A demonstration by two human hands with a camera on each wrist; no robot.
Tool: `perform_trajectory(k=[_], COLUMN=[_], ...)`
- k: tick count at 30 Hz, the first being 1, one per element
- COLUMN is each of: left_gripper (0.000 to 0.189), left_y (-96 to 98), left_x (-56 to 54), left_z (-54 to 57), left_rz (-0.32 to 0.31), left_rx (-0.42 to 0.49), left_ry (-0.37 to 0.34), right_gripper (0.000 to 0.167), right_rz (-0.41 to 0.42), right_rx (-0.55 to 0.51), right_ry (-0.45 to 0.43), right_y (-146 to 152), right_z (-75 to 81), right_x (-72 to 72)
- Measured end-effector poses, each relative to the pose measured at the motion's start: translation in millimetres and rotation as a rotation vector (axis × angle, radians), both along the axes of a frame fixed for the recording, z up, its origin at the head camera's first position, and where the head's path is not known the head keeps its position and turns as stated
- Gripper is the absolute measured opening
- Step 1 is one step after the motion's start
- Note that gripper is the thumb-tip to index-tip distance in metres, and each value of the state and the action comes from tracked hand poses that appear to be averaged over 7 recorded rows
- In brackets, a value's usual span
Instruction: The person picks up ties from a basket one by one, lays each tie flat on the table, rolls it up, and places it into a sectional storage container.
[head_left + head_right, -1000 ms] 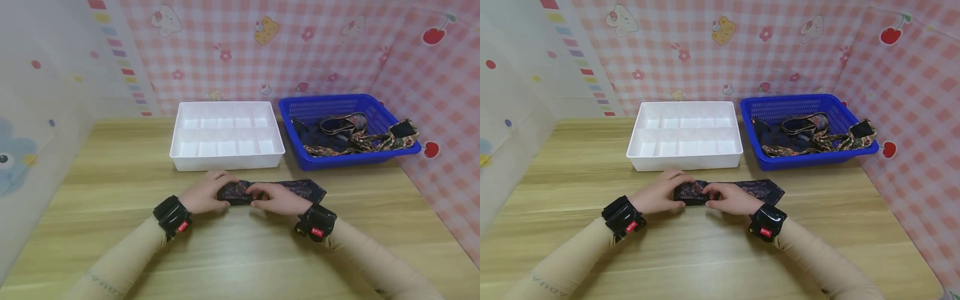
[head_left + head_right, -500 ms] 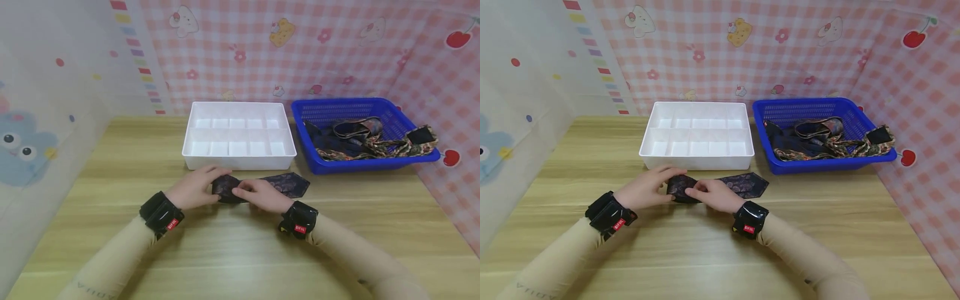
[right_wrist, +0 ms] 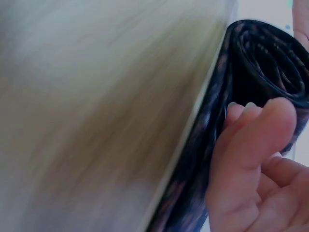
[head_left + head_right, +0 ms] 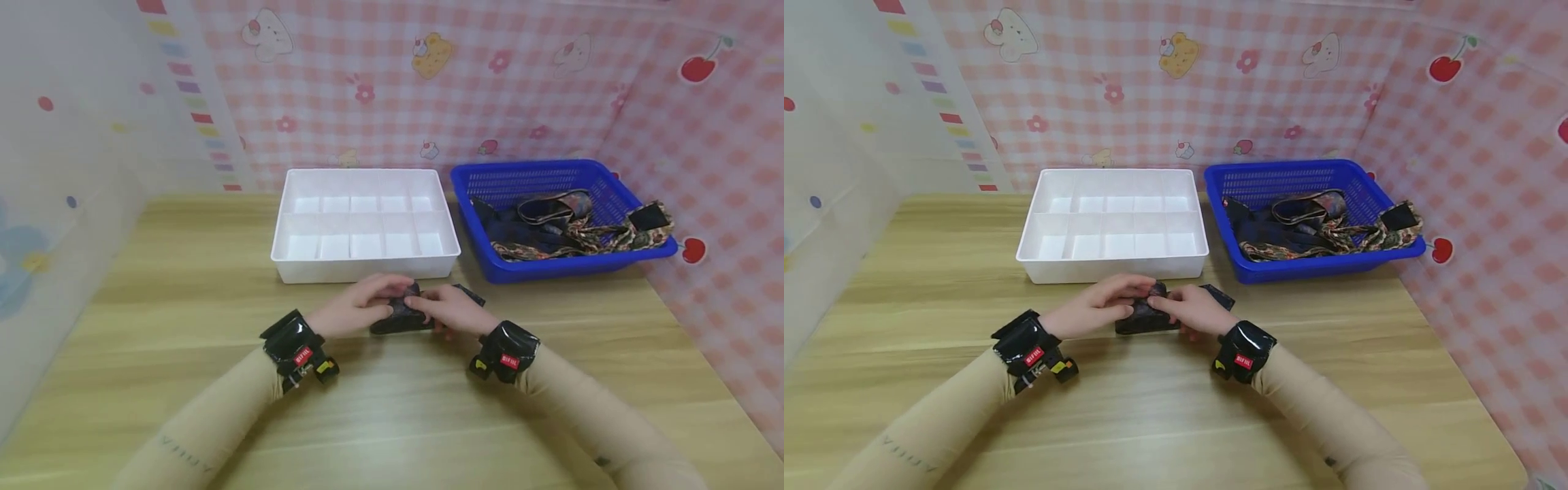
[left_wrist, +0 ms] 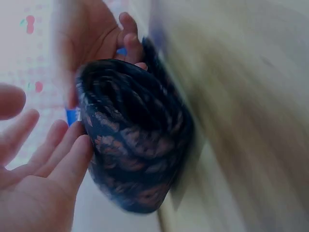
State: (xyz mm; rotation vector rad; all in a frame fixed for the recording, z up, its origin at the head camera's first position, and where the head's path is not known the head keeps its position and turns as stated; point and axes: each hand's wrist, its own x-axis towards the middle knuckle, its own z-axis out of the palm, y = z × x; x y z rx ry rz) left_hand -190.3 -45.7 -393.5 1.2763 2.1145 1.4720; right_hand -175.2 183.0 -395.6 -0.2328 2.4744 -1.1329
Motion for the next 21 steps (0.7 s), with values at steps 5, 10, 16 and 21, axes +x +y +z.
perform_trajectory(k=[5,10,16,21], left_gripper=[0.035,0.030,0.049,0.075], left_y=[16.0,23.1,20.4,12.3], left_x=[-3.6,-7.2,-6.3,-4.1], left_z=[-6.4,-8.3,-12.4,-14.8], left_rz=[0.083,0.221,0.286,0.288], left_rx=[-0.103,-0.272,-0.479,-0.533], left_ry=[0.132,0.393,0.357,0.356], right_gripper=[0.039,0.033,0.038,0.029], right_rz=[0.014,0.006,-0.019,0.001], right_rx=[0.054,0.061,0.035,0.042], right_ry=[0.004,0.035,0.068,0.110], right_y=[8,9,9,6], right_z=[-5.7,-9.7,-12.8,-11.2], right_x=[-3.1,-6.7,-6.3,-3.8])
